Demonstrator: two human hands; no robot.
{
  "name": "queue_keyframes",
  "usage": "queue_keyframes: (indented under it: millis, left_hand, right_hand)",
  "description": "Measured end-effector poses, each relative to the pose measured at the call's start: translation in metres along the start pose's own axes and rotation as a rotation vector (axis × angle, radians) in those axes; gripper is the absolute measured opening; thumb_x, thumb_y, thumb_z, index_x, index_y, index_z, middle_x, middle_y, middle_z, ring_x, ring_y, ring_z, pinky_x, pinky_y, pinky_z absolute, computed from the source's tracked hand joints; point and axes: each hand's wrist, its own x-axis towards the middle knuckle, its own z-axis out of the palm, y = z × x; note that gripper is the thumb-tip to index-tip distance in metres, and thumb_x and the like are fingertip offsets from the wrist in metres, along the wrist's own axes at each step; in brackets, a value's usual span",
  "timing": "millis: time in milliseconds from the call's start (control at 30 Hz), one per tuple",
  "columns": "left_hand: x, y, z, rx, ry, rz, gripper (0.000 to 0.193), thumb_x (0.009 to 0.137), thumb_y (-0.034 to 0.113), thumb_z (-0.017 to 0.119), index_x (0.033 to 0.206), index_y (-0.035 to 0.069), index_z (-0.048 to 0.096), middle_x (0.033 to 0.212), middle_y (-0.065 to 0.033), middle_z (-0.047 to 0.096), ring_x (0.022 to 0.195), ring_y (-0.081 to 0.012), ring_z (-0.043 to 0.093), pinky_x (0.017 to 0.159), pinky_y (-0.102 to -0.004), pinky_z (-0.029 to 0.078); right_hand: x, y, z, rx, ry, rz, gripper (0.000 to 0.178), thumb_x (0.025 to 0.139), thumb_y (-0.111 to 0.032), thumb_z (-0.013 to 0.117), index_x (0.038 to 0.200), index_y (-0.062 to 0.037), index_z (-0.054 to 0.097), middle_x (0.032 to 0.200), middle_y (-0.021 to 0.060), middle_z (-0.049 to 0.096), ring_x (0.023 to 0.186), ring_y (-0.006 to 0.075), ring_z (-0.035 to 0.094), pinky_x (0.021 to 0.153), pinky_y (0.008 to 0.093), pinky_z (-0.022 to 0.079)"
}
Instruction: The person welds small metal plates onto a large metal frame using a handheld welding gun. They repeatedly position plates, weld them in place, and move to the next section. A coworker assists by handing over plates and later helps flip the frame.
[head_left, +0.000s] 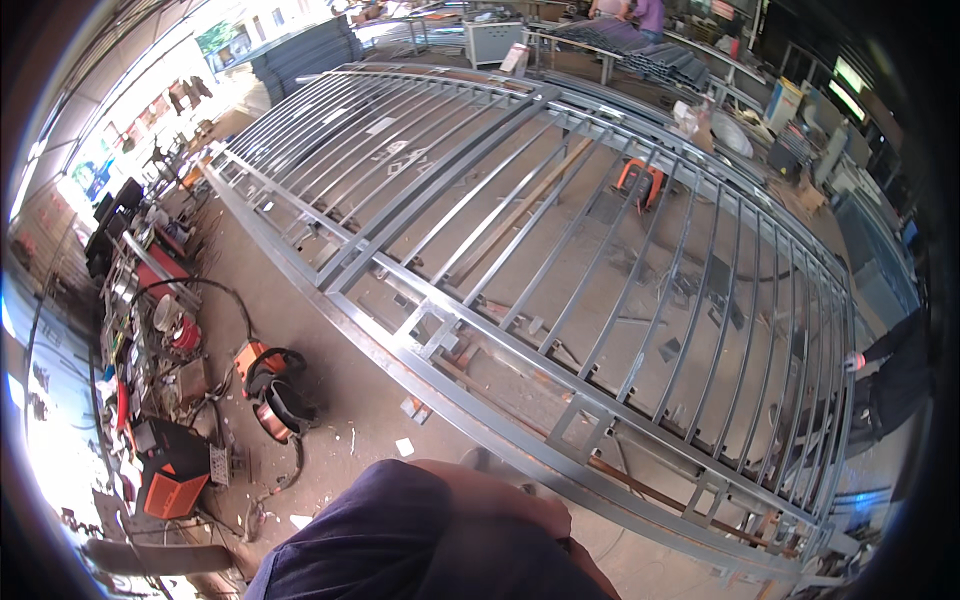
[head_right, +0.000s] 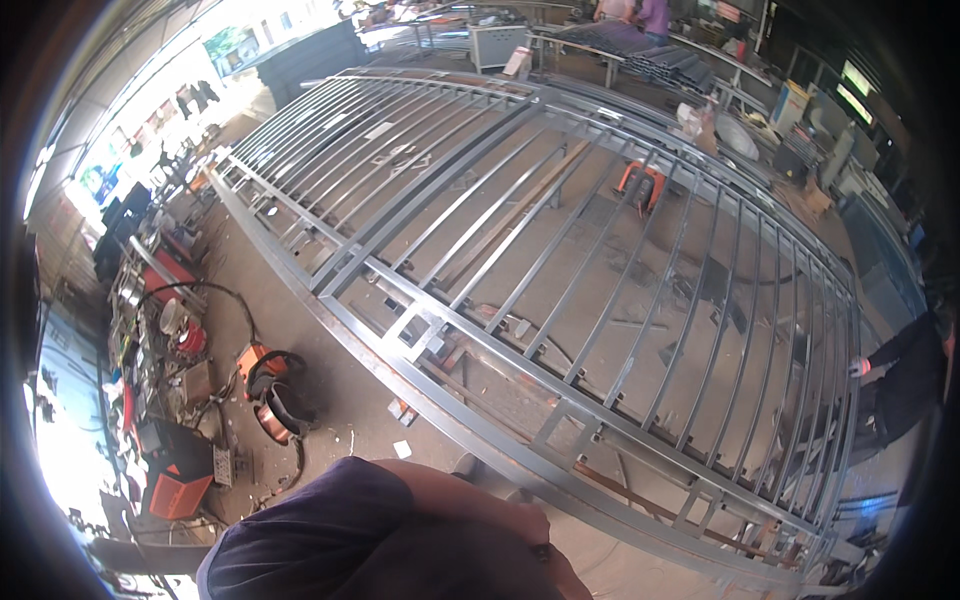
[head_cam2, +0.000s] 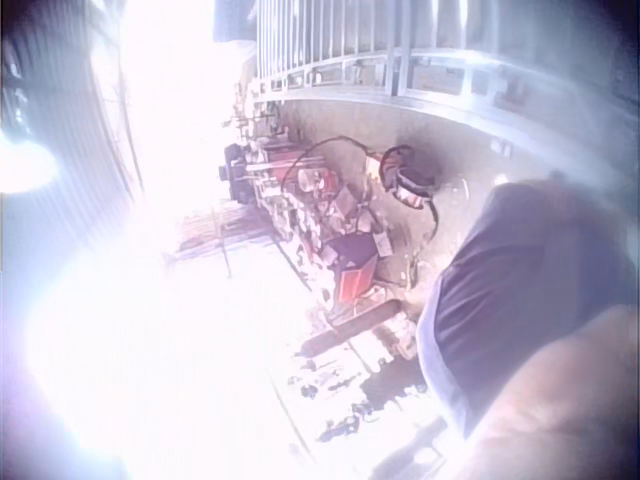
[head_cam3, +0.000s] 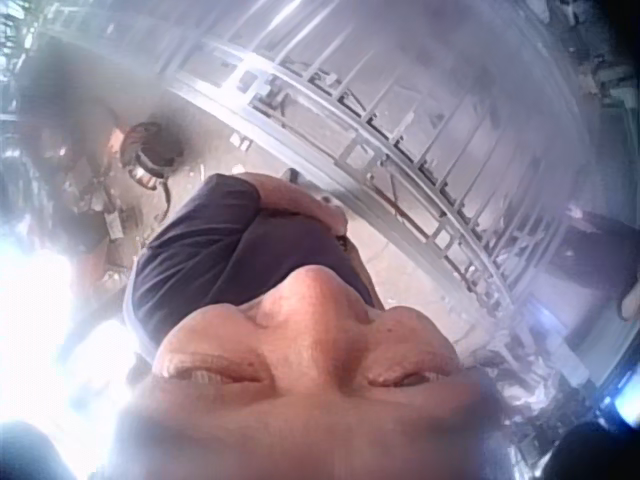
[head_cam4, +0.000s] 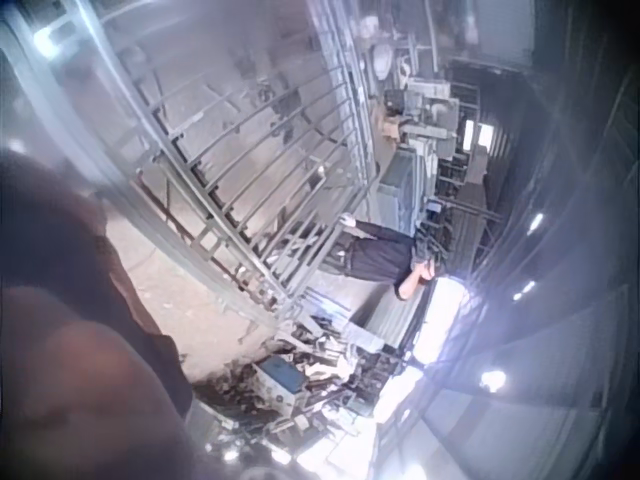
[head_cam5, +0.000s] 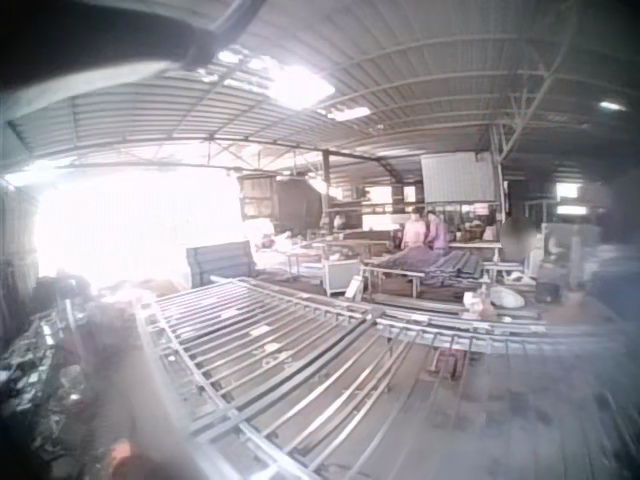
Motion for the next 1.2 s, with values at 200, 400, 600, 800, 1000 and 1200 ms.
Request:
queue_keyframes:
  millis: [200, 400, 600, 800, 1000, 1200]
  left_hand:
    - [0.025, -0.018, 0.011, -0.507, -0.029, -0.045, 0.045, 0.085, 0.037, 0.072, 0.117, 0.006, 0.075, 0.114, -0.0188, 0.074, 0.109, -0.0325, 0.07, 0.093, -0.0468, 0.053]
    - [0.099, -0.044, 0.086, -0.742, -0.069, 0.149, 0.049, 0.09, 0.03, 0.068, 0.129, 0.001, 0.067, 0.13, -0.0205, 0.068, 0.124, -0.0325, 0.062, 0.107, -0.0458, 0.045]
    - [0.071, 0.016, 0.007, -0.694, -0.125, 0.134, 0.049, 0.087, 0.036, 0.072, 0.123, 0.004, 0.068, 0.125, -0.0203, 0.069, 0.12, -0.0335, 0.064, 0.101, -0.0463, 0.047]
    - [0.062, 0.048, -0.008, -0.347, -0.043, 0.091, 0.039, 0.092, 0.035, 0.062, 0.123, 0.014, 0.069, 0.116, -0.017, 0.073, 0.11, -0.0373, 0.068, 0.094, -0.0485, 0.053]
    - [0.044, 0.072, -0.017, -0.002, 0.006, 0.039, 0.027, 0.099, 0.03, 0.052, 0.114, 0.019, 0.071, 0.104, -0.0127, 0.075, 0.102, -0.0336, 0.073, 0.084, -0.0478, 0.058]
    - [0.024, 0.074, -0.025, 0.009, -0.057, 0.043, 0.029, 0.096, 0.03, 0.056, 0.117, 0.018, 0.072, 0.106, -0.0134, 0.075, 0.103, -0.0337, 0.073, 0.086, -0.0478, 0.058]
  right_hand:
    - [-0.003, 0.008, -0.013, -0.193, 0.071, -0.122, 0.041, 0.104, -0.035, 0.05, 0.126, -0.0038, 0.065, 0.118, 0.0168, 0.072, 0.112, 0.0328, 0.069, 0.093, 0.0437, 0.052]
    - [-0.029, -0.001, -0.032, -0.502, 0.12, -0.127, 0.038, 0.1, -0.035, 0.051, 0.123, -0.0078, 0.062, 0.115, 0.0237, 0.07, 0.106, 0.0424, 0.068, 0.089, 0.052, 0.054]
    - [-0.036, 0.054, -0.024, -0.439, 0.316, -0.053, 0.03, 0.097, -0.032, 0.053, 0.114, -0.0082, 0.062, 0.11, 0.0202, 0.072, 0.099, 0.0415, 0.071, 0.084, 0.0522, 0.055]
    - [-0.041, 0.088, -0.007, 0.007, 0.236, 0.107, 0.053, 0.098, -0.045, 0.057, 0.135, -0.0075, 0.059, 0.129, 0.0222, 0.067, 0.12, 0.038, 0.065, 0.099, 0.0433, 0.052]
    - [-0.048, 0.112, -0.005, 0.149, 0.091, 0.076, 0.059, 0.097, -0.044, 0.064, 0.141, -0.0065, 0.057, 0.137, 0.0185, 0.064, 0.128, 0.0303, 0.061, 0.104, 0.0397, 0.048]
    - [-0.041, 0.131, -0.013, 0.165, -0.103, 0.005, 0.052, 0.096, -0.035, 0.068, 0.138, -0.0059, 0.059, 0.13, 0.0159, 0.069, 0.121, 0.0302, 0.065, 0.1, 0.0383, 0.05]
